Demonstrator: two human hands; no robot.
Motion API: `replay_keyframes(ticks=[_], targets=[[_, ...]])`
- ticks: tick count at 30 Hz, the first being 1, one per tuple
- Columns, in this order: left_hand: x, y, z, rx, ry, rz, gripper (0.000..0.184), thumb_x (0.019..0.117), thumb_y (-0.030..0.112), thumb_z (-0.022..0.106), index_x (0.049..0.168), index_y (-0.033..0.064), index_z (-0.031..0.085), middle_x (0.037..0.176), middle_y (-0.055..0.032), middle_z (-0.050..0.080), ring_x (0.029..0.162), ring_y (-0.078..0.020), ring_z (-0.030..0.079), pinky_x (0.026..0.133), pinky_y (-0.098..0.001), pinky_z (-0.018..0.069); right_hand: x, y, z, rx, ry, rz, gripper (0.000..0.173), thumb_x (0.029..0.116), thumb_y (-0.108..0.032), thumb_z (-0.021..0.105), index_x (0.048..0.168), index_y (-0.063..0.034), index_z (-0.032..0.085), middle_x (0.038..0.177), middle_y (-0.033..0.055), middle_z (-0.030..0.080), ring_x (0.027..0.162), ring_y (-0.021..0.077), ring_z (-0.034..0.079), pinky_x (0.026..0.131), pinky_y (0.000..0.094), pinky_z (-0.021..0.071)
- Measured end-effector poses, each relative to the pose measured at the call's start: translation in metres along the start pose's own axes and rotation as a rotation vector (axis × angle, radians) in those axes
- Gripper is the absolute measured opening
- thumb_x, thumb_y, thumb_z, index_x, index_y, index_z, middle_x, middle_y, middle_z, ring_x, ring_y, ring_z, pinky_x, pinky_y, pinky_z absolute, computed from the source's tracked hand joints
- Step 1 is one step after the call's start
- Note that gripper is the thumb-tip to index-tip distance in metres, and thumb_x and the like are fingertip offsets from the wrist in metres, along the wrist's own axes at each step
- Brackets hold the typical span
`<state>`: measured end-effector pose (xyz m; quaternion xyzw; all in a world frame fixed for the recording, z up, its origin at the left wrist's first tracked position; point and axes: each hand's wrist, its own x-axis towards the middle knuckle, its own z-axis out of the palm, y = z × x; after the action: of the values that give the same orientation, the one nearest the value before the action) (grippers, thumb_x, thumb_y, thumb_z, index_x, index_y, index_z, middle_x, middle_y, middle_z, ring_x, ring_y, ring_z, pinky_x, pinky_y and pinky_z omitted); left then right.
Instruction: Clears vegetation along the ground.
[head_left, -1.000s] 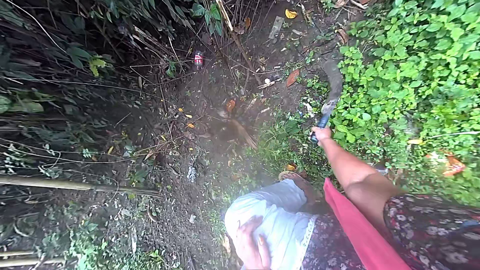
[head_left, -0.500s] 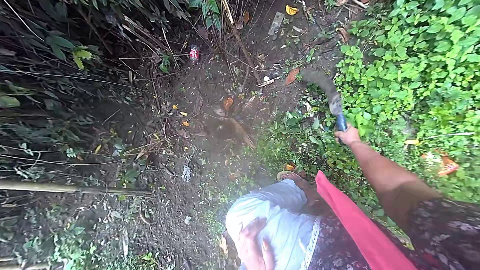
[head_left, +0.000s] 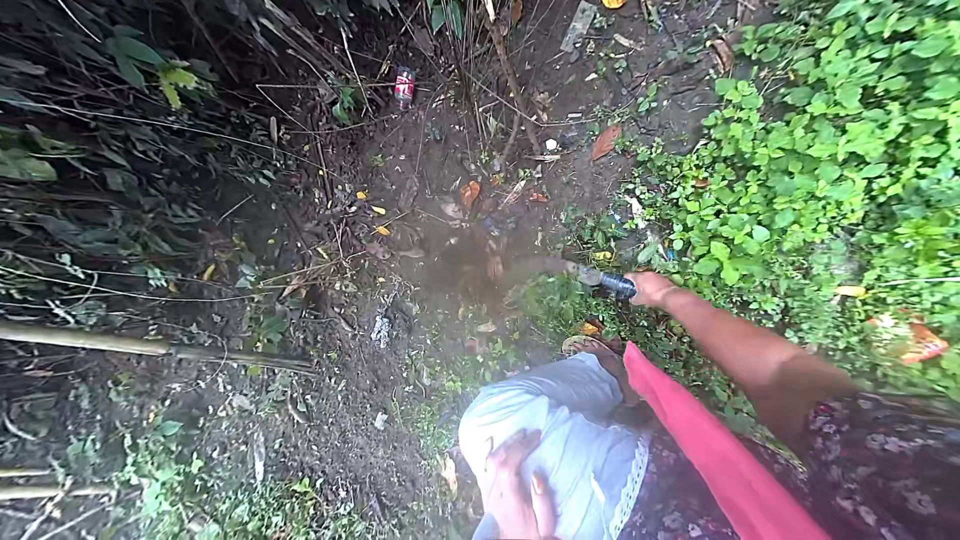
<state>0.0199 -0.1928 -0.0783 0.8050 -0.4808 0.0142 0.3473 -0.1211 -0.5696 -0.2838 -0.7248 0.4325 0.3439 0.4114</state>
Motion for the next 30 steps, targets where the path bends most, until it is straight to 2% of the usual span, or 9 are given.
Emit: replay_keyframes(ticks=[5,10,12,15,18,21,25,28,30], targets=[[-0.001,0.000,0.001,0.016,0.004,-0.009,0.049,0.1077,0.049,0.022,0.109,0.0190,0.060,0.104,0.0055,0.070,0.113,-0.0042,0.062,0.120,-0.0305,0.0287,0.001,0.020,-0.017,0.544,0.352,0.093,0.055,0.0936,-0.006,0.073,0.143,0.0024,0.050,0.113,0.0352,0.066,0.094,0.0490,0.069,0.087,0.0661,0.0547],[0.000,0.002,-0.001,0.017,0.005,0.000,0.049,0.1074,0.049,0.022,0.108,0.0184,0.060,0.103,0.0048,0.071,0.111,-0.0048,0.063,0.120,-0.0312,0.0283,0.027,-0.067,0.002,1.222,0.459,0.186,0.056,0.0989,-0.007,0.066,0.148,-0.0016,0.040,0.110,0.0226,0.062,0.075,0.0282,0.066,0.069,0.0456,0.0593],[0.000,0.003,-0.001,0.012,0.007,0.003,0.048,0.1075,0.049,0.022,0.108,0.0186,0.060,0.103,0.0048,0.070,0.112,-0.0050,0.063,0.121,-0.0314,0.0277,0.029,-0.083,0.031,1.006,0.312,0.209,0.057,0.0969,-0.007,0.066,0.147,0.0021,0.042,0.114,0.0269,0.063,0.085,0.0337,0.068,0.077,0.0493,0.0589],[0.004,0.001,0.000,0.016,0.010,0.013,0.048,0.1078,0.049,0.022,0.109,0.0183,0.059,0.104,0.0045,0.070,0.112,-0.0051,0.063,0.120,-0.0307,0.0285,0.018,-0.076,0.048,0.209,-0.008,0.122,0.067,0.0931,-0.011,0.071,0.153,-0.0023,0.043,0.141,0.0281,0.058,0.128,0.0417,0.060,0.106,0.0591,0.0481],[0.004,0.000,0.001,0.005,0.016,0.015,0.048,0.1075,0.048,0.022,0.109,0.0185,0.060,0.104,0.0046,0.071,0.112,-0.0059,0.063,0.121,-0.0321,0.0280,0.002,-0.055,0.029,-0.102,-0.050,0.019,0.063,0.0932,-0.015,0.073,0.149,-0.0034,0.048,0.141,0.0294,0.058,0.131,0.0481,0.056,0.106,0.0672,0.0441],[0.003,-0.001,0.002,-0.005,0.029,0.015,0.048,0.1077,0.047,0.022,0.109,0.0183,0.061,0.103,0.0043,0.071,0.111,-0.0055,0.063,0.120,-0.0308,0.0290,-0.010,-0.021,0.000,0.048,0.083,0.043,0.056,0.0942,-0.014,0.073,0.145,-0.0021,0.052,0.131,0.0300,0.063,0.121,0.0476,0.062,0.102,0.0668,0.0470],[0.003,0.000,0.003,-0.003,0.034,0.024,0.049,0.1073,0.048,0.023,0.108,0.0178,0.060,0.102,0.0038,0.071,0.110,-0.0063,0.064,0.119,-0.0310,0.0297,-0.011,-0.007,-0.018,0.643,0.360,0.174,0.056,0.0971,-0.008,0.070,0.147,0.0020,0.045,0.119,0.0326,0.064,0.095,0.0434,0.070,0.088,0.0592,0.0554],[0.004,0.001,0.003,-0.001,0.034,0.034,0.049,0.1077,0.049,0.023,0.108,0.0176,0.061,0.102,0.0033,0.070,0.110,-0.0059,0.063,0.119,-0.0307,0.0297,0.005,-0.029,-0.015,0.977,0.446,0.250,0.060,0.0974,-0.009,0.069,0.150,-0.0006,0.041,0.126,0.0305,0.062,0.097,0.0409,0.069,0.087,0.0569,0.0573],[0.004,0.002,0.003,-0.002,0.031,0.045,0.049,0.1076,0.048,0.023,0.108,0.0173,0.061,0.103,0.0031,0.071,0.110,-0.0062,0.064,0.119,-0.0313,0.0299,0.011,-0.031,-0.006,0.806,0.357,0.274,0.058,0.0966,-0.009,0.069,0.148,0.0026,0.044,0.126,0.0307,0.063,0.103,0.0403,0.069,0.092,0.0555,0.0555]])
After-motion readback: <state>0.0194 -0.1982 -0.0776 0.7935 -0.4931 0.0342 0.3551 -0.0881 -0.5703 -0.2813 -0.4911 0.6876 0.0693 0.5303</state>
